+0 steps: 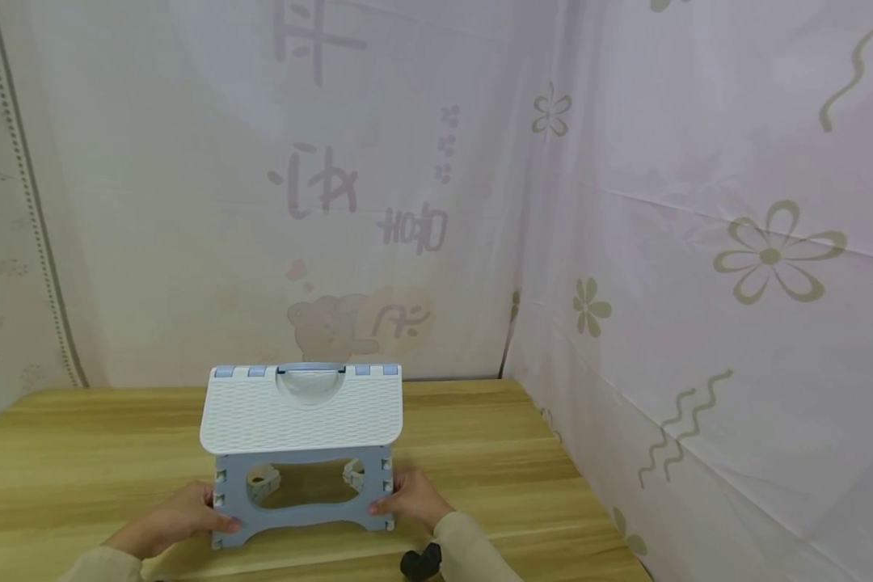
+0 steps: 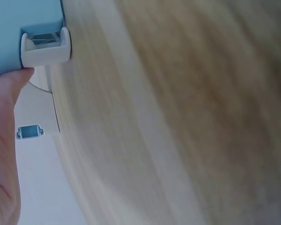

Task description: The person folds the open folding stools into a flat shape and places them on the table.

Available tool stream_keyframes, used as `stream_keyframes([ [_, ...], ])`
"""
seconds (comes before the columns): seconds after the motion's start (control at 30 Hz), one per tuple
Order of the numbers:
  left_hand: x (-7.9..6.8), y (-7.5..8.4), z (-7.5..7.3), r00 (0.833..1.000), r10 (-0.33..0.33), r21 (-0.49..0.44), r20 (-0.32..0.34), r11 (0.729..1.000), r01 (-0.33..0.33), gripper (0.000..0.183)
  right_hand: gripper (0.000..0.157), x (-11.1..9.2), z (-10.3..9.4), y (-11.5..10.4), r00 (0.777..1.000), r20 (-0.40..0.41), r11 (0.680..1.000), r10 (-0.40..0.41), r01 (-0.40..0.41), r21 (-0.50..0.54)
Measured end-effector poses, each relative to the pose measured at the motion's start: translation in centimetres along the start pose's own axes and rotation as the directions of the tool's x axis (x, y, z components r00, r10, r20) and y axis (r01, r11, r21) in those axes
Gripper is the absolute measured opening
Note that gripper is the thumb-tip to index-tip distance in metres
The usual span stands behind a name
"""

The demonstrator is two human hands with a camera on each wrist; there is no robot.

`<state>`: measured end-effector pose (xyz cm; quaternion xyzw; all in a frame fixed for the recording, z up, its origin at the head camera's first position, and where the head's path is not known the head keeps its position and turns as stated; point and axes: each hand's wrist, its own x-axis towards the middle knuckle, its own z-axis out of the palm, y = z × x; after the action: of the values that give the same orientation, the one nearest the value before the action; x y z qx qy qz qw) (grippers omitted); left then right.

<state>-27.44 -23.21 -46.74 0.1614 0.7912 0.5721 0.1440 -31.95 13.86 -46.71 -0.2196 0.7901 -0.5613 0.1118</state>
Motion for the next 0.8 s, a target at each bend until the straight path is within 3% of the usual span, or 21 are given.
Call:
stream_keyframes([
  [0.13, 0.1, 0.08, 0.07, 1.0, -0.004, 0.011, -0.003, 1.0, 0.004, 0.034, 0.028, -0.12, -0.21, 0.16, 0.999, 0.019, 0.999, -0.05, 0.05, 0.003],
  [0.37, -0.08, 0.09, 0.16, 1.0, 0.0, 0.02, -0.019, 1.0, 0.0, 0.032, 0.025, 0.07, 0.34, 0.15, 0.999, -0.032, 1.0, 0.03, -0.029, 0.01],
  [0.8, 0.15, 0.07, 0.03, 1.0, -0.014, 0.037, -0.026, 0.999, 0.015, 0.03, 0.022, 0.09, 0.42, 0.05, 0.997, -0.045, 0.998, 0.056, -0.058, -0.038],
])
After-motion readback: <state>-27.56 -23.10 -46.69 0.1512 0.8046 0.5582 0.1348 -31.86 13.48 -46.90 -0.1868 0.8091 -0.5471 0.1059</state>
